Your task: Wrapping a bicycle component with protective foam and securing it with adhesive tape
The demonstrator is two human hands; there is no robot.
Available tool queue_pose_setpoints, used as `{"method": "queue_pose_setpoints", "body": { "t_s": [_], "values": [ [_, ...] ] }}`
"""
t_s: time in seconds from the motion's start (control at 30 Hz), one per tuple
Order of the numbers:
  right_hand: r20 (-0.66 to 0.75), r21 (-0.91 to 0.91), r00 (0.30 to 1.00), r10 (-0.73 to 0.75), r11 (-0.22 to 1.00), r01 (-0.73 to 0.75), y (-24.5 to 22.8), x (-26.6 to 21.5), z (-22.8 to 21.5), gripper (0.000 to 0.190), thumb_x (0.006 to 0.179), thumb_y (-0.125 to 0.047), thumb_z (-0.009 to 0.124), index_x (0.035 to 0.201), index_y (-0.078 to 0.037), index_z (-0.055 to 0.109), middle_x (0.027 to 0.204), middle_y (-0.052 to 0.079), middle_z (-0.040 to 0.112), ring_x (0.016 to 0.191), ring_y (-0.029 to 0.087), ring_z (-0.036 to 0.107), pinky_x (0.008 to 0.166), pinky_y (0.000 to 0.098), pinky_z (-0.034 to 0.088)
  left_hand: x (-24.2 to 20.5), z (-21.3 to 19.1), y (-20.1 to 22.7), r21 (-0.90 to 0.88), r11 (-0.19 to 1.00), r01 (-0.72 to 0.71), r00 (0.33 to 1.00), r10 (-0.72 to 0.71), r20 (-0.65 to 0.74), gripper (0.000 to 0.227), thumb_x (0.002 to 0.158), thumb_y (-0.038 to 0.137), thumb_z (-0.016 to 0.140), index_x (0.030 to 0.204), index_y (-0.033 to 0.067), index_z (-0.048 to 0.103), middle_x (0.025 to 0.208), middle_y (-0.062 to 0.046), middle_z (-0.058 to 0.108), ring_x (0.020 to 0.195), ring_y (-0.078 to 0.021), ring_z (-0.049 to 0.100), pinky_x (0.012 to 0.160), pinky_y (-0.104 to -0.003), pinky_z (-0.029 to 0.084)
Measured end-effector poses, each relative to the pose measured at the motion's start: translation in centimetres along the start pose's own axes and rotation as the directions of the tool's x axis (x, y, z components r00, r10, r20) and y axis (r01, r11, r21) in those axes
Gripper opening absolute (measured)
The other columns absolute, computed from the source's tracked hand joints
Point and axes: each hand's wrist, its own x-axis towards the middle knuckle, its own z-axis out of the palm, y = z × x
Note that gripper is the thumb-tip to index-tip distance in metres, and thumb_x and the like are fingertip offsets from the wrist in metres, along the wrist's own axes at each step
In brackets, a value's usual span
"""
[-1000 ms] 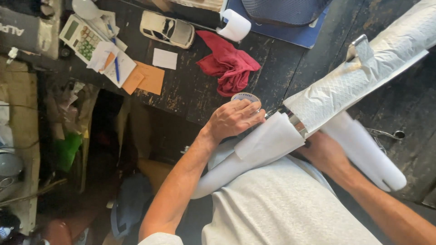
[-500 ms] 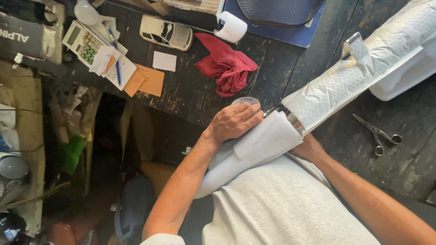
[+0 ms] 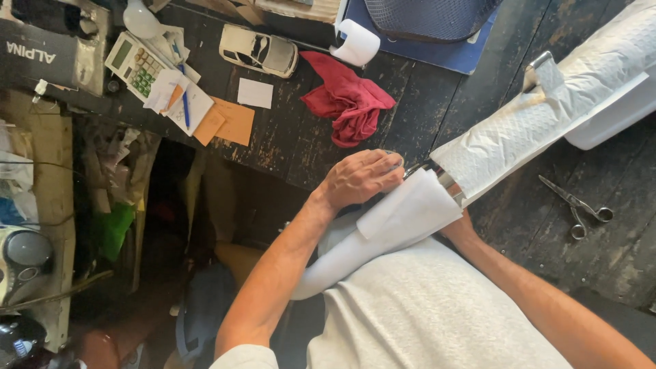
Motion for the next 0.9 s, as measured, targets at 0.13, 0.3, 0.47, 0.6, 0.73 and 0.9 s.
{"method": "queue_pose_setpoints", "body": {
  "t_s": [0.13,0.3,0.47,0.6,0.73,0.9],
  "values": [
    [-0.008,0.012,1.0,0.012,1.0,-0.012,4.2,-1.6,1.5,0.031,0.083,-0.034,0.086,0.098,-0.008,0.079,0.085,0.017,0.079,0.087,0.044,0.079,0.078,0.0565,0.061,-0.7,0.3,-0.4,-0.068,0.998,0.02,0.998,-0.017,0.057,0.029,0.123,0.025,0.049,0.124,0.0203,0.077,0.104,-0.002,0.065,0.09,-0.0202,0.068,0.078,-0.028,0.061],
    [-0.003,0.033,1.0,0.021,0.999,-0.021,5.3,-3.1,3.1,0.034,0.082,-0.035,0.087,0.098,-0.007,0.079,0.085,0.017,0.079,0.088,0.044,0.079,0.08,0.0556,0.06,-0.5,-0.6,-0.2,-0.254,0.952,0.169,0.973,-0.12,0.198,0.02,0.119,0.022,0.059,0.117,0.017,0.079,0.087,-0.001,0.065,0.084,-0.0202,0.069,0.081,-0.03,0.062],
    [0.002,0.047,1.0,0.027,0.999,-0.027,4.6,-2.9,3.9,0.036,0.082,-0.037,0.088,0.098,-0.006,0.079,0.085,0.017,0.079,0.089,0.044,0.078,0.083,0.0548,0.059,1.8,-2.8,0.5,-0.417,0.821,0.39,0.905,-0.258,0.339,0.015,0.115,0.015,0.065,0.113,0.0158,0.079,0.079,-0.003,0.07,0.078,-0.0211,0.07,0.082,-0.033,0.063],
    [0.008,0.058,1.0,0.026,0.998,-0.027,4.0,-2.7,4.1,0.038,0.081,-0.038,0.089,0.099,-0.005,0.079,0.085,0.018,0.079,0.09,0.043,0.078,0.084,0.0541,0.059,0.6,-1.4,0.0,-0.366,0.85,0.378,0.907,-0.259,0.332,0.024,0.12,0.034,0.059,0.118,0.0217,0.079,0.081,0.001,0.068,0.078,-0.0174,0.067,0.082,-0.032,0.06],
    [0.012,0.077,1.0,0.029,0.997,-0.03,3.2,-2.6,4.4,0.04,0.081,-0.038,0.089,0.099,-0.005,0.079,0.085,0.018,0.079,0.091,0.043,0.077,0.086,0.0534,0.058,-0.5,-0.4,-0.1,-0.343,0.866,0.363,0.91,-0.25,0.331,0.024,0.121,0.036,0.057,0.121,0.0248,0.079,0.086,0.004,0.068,0.086,-0.0155,0.067,0.089,-0.031,0.058],
    [0.012,0.1,0.999,0.034,0.994,-0.035,1.9,-2.5,4.8,0.042,0.08,-0.04,0.09,0.099,-0.004,0.079,0.085,0.018,0.079,0.093,0.043,0.077,0.089,0.0525,0.057,0.6,-1.7,0.3,-0.349,0.864,0.362,0.911,-0.248,0.331,0.024,0.12,0.035,0.058,0.123,0.0263,0.081,0.089,0.003,0.07,0.089,-0.0165,0.066,0.094,-0.032,0.057]
  ]
}}
